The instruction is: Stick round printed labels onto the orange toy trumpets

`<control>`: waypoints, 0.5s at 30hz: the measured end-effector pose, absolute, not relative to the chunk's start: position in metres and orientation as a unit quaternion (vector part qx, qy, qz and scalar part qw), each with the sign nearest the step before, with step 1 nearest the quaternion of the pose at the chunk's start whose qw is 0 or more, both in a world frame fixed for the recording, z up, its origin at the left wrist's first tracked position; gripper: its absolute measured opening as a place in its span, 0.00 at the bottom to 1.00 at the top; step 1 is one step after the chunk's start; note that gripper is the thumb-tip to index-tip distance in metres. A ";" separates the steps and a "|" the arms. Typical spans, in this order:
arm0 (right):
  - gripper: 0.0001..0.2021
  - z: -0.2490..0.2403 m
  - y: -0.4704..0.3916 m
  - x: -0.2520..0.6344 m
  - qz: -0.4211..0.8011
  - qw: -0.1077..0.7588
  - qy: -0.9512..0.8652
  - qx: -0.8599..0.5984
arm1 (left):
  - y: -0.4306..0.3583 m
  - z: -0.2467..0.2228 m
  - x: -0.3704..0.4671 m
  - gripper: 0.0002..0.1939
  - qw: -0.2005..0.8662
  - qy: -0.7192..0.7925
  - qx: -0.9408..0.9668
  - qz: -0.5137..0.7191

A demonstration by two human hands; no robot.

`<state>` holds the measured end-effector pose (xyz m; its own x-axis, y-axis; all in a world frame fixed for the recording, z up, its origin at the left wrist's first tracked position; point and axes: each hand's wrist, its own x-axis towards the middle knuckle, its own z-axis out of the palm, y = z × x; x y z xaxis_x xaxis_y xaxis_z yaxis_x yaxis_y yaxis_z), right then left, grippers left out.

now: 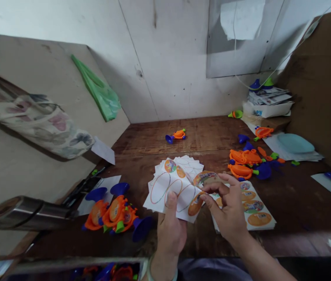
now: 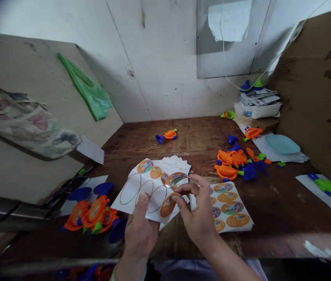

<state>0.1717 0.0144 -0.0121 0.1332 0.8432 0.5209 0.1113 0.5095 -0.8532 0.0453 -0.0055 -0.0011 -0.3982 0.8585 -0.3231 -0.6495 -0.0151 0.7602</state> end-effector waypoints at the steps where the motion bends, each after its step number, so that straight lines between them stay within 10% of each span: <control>1: 0.21 -0.014 0.015 0.171 0.257 0.651 -0.592 -0.399 | -0.005 -0.001 0.046 0.33 0.540 0.451 0.110 0.702; 15: 0.09 -0.025 0.000 0.195 0.082 0.526 -0.827 -0.183 | 0.042 -0.007 0.013 0.25 0.571 0.515 0.193 0.610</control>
